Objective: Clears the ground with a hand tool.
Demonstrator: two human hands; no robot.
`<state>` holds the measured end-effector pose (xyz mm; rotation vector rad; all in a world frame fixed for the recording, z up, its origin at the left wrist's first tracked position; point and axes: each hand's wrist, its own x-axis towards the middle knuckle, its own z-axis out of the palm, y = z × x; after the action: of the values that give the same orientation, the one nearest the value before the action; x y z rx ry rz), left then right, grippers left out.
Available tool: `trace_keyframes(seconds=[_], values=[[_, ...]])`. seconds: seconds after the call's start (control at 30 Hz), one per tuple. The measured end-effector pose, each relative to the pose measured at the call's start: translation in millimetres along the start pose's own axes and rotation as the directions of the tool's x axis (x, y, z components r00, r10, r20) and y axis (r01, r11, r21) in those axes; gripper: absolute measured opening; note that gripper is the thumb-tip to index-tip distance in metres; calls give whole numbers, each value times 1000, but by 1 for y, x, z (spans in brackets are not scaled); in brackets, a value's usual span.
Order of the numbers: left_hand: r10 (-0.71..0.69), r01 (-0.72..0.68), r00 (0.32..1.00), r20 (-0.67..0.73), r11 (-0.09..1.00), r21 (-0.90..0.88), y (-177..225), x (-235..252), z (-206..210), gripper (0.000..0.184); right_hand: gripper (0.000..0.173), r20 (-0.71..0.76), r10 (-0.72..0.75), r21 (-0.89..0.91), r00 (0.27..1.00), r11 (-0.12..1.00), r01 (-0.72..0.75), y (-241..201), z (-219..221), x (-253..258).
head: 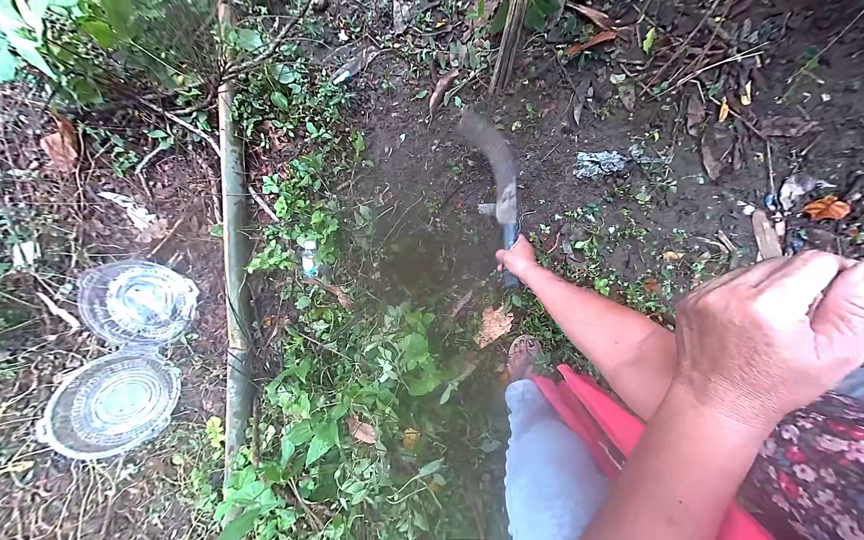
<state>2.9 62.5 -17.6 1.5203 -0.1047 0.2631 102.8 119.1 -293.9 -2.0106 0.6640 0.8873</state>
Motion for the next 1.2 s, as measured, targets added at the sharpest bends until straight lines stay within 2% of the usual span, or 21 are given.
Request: trace_keyframes(seconds=[0.03,0.1,0.2,0.27,0.33,0.4,0.43,0.5,0.53,0.57,0.6,0.67,0.73,0.8,0.9,0.97,1.0,1.07,1.13,1.17,1.2], values=[[-8,8,1000,-11,1000,1,0,0,0,24,61,65,15,-165,998,986,-4,6,3,0],[-21,21,1000,-21,1000,3,0,-1,-1,25,65,195,11,-460,981,884,82,20,2,3],[-13,13,1000,0,1000,25,-1,-3,3,24,65,254,-78,-595,964,773,220,30,-19,8],[8,-8,1000,4,1000,26,-1,-2,4,24,62,240,-137,-586,961,768,256,31,-44,13],[13,-13,1000,-5,1000,10,0,-1,3,23,58,163,-182,-463,970,854,238,35,-62,19],[12,-11,1000,-7,1000,8,0,-2,2,24,58,10,-175,-177,984,969,174,32,-64,27],[9,-9,1000,1,1000,10,0,-2,2,24,58,-61,-120,12,991,993,121,23,-59,28],[0,-1,1000,15,1000,9,1,-2,0,23,52,-131,4,397,991,917,49,2,-42,31],[-6,6,1000,11,1000,-2,1,-2,-1,23,49,-112,44,518,993,855,21,-3,-31,31],[-17,16,1000,-8,1000,-15,0,0,-3,23,48,-74,61,532,995,847,-12,-1,-21,31],[-31,30,999,-31,999,-22,-1,1,-4,25,48,-23,56,432,998,901,-40,8,-14,30],[-50,49,998,-47,999,-17,-3,0,-1,27,52,154,6,-21,988,1000,-3,47,-6,29],[-27,27,999,-25,1000,-5,-3,0,4,25,57,303,-37,-385,952,909,158,77,-3,23],[-3,3,1000,10,1000,5,-4,-1,5,24,55,402,-55,-540,914,792,285,81,-18,0],[5,-5,1000,2,1000,11,-5,0,4,24,53,366,-198,-597,909,699,393,88,-49,-2],[6,-6,1000,-12,1000,5,-5,0,3,24,55,261,-249,-529,933,771,354,80,-70,0],[4,-4,1000,-9,1000,-2,-4,-1,3,23,57,176,-254,-432,951,848,307,72,-76,1],[3,-3,1000,-2,1000,-8,-2,-2,3,23,57,-17,-199,-121,980,973,196,51,-79,3],[2,-2,1000,9,1000,-8,-1,-2,4,23,53,-160,-91,278,983,951,133,30,-65,14],[1,0,1000,14,1000,-11,0,-2,4,23,50,-178,-30,445,984,889,108,21,-54,18],[-1,1,1000,16,1000,-11,0,-2,4,23,48,-171,17,536,985,841,79,16,-42,20]])
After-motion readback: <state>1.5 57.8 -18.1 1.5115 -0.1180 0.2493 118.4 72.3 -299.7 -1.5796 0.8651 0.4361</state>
